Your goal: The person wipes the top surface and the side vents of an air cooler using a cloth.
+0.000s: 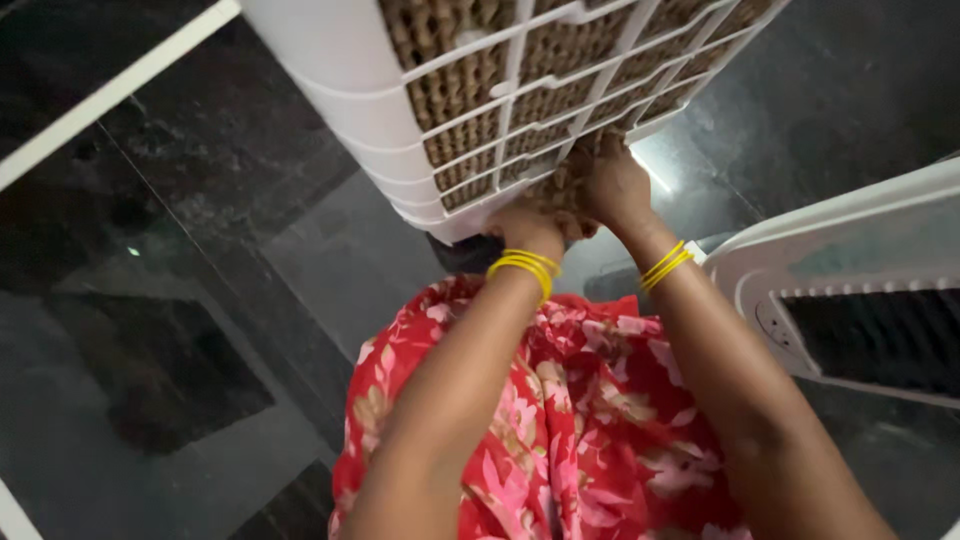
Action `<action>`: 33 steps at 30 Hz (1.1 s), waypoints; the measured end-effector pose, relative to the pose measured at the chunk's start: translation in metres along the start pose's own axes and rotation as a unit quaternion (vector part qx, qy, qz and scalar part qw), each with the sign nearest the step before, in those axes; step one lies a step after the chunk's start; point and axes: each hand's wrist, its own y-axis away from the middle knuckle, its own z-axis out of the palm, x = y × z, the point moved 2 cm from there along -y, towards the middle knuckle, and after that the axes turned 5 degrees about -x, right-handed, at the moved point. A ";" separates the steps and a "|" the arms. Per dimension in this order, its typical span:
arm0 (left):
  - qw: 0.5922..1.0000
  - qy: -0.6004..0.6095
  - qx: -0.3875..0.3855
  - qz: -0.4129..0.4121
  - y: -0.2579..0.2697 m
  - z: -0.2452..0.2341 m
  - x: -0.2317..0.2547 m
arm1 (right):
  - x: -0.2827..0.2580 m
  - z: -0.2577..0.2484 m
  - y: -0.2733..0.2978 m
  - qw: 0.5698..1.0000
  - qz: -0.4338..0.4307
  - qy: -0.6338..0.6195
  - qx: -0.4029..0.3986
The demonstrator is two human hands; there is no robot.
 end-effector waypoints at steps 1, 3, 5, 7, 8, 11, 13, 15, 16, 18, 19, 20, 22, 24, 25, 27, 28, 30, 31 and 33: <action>0.998 -0.016 -0.052 -0.013 -0.002 0.009 0.008 | -0.002 0.002 0.002 0.998 0.009 0.057 -0.033; 0.999 0.021 0.032 -0.003 -0.010 0.019 0.026 | -0.010 -0.016 -0.003 0.991 0.013 0.121 -0.064; 0.992 0.053 0.113 0.002 -0.022 0.029 0.026 | -0.024 -0.030 -0.001 0.965 0.026 0.198 -0.171; 0.969 0.065 0.228 0.067 -0.034 0.032 0.010 | -0.032 -0.031 -0.013 0.956 0.025 0.212 -0.200; 0.970 0.066 0.225 0.066 -0.039 0.026 0.000 | -0.028 -0.027 -0.018 0.947 0.029 0.227 -0.226; 0.993 0.112 0.028 0.032 -0.032 -0.010 -0.033 | 0.009 0.001 -0.036 0.934 -0.003 0.241 -0.263; 0.990 0.109 -0.092 0.002 -0.012 -0.036 -0.036 | 0.042 0.037 -0.057 0.886 -0.164 0.284 -0.329; 0.990 0.096 -0.105 0.003 0.007 -0.058 -0.035 | 0.072 0.059 -0.068 0.833 -0.318 0.300 -0.339; 0.989 0.078 -0.124 0.002 0.013 -0.063 -0.034 | 0.081 0.066 -0.067 0.815 -0.372 0.297 -0.331; 0.986 0.085 -0.143 0.008 0.012 -0.070 -0.032 | 0.084 0.058 -0.066 0.827 -0.402 0.248 -0.305; 0.983 0.090 -0.162 0.013 0.009 -0.069 -0.031 | 0.077 0.049 -0.068 0.830 -0.376 0.253 -0.324; 0.982 0.092 -0.163 0.012 0.004 -0.066 -0.030 | 0.065 0.036 -0.067 0.855 -0.291 0.257 -0.344; 0.983 0.033 -0.181 0.015 -0.009 -0.055 -0.029 | 0.036 0.007 -0.052 0.897 -0.099 0.264 -0.341; 0.991 0.077 -0.105 0.037 -0.017 -0.038 -0.036 | 0.002 -0.014 -0.033 0.920 0.006 0.256 -0.297; 0.991 0.120 -0.030 0.058 -0.018 -0.032 -0.040 | -0.012 -0.020 -0.023 0.931 0.032 0.243 -0.271; 0.989 0.090 -0.003 0.114 -0.018 -0.024 -0.050 | -0.026 -0.032 -0.011 0.951 0.060 0.217 -0.212; 0.983 0.058 0.022 0.172 -0.015 -0.026 -0.053 | -0.028 -0.038 -0.002 0.975 0.100 0.113 -0.161; 0.990 0.057 -0.023 0.130 -0.011 -0.039 -0.054 | -0.034 -0.045 0.018 0.985 0.135 0.010 -0.107; 0.992 0.055 -0.070 0.088 -0.008 -0.046 -0.054 | -0.039 -0.046 0.028 0.985 0.134 -0.052 -0.094; 0.991 0.066 -0.083 0.085 0.004 -0.055 -0.054 | -0.051 -0.042 0.033 0.980 0.135 -0.113 -0.087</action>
